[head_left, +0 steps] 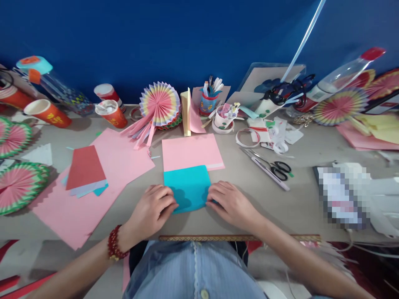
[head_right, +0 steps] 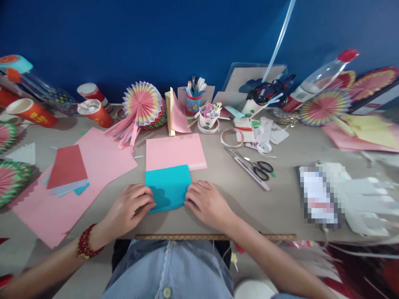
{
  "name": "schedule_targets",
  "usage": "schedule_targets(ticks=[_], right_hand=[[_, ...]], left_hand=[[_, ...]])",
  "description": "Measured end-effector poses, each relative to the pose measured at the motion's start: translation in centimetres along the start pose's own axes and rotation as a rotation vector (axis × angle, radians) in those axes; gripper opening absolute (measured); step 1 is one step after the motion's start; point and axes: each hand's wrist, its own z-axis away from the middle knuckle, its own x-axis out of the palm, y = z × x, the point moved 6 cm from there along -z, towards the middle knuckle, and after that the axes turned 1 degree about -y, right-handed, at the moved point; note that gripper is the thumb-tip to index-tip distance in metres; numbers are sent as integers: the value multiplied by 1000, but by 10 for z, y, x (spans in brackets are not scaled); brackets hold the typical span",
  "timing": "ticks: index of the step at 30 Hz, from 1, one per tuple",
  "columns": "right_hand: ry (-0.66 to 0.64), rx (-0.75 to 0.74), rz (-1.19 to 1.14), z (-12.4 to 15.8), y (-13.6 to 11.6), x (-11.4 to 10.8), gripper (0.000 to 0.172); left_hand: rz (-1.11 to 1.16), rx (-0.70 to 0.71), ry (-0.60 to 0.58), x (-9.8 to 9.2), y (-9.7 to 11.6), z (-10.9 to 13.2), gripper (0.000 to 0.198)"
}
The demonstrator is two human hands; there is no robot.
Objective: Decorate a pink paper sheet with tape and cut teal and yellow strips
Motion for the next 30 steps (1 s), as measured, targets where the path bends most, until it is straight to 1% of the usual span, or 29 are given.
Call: schedule_targets(ticks=[5,10,13,17,20,23,24,30], right_hand=[[-24,54,-13,-2,4,0,15],[-22,83,3,-5,8,-2,15],[-17,93,14,-10,11,-2,18],[0,91,0,-13,12,-3,22],[6,53,-43,-14,8,-3,25],[9,10,-33,-15,5,-1,16],[5,7,-25,-16,6,1,15],[-24,28,21,-23,12,5,23]], left_hand=[[51,-5,-41,2,-2,1,15],[1,-27,-24,0,-7,-3,18],[-26,-51,-33,-3,-12,-9,18],[-45,-73,-47,-6,-19,-14,17],[-39,-83,-40,-8,-22,-14,16],[-33,-73,-40,-8,-23,-14,18],[-29,-68,-42,-8,-24,-14,18],[-9,-48,-66,-10,-31,-16,19]])
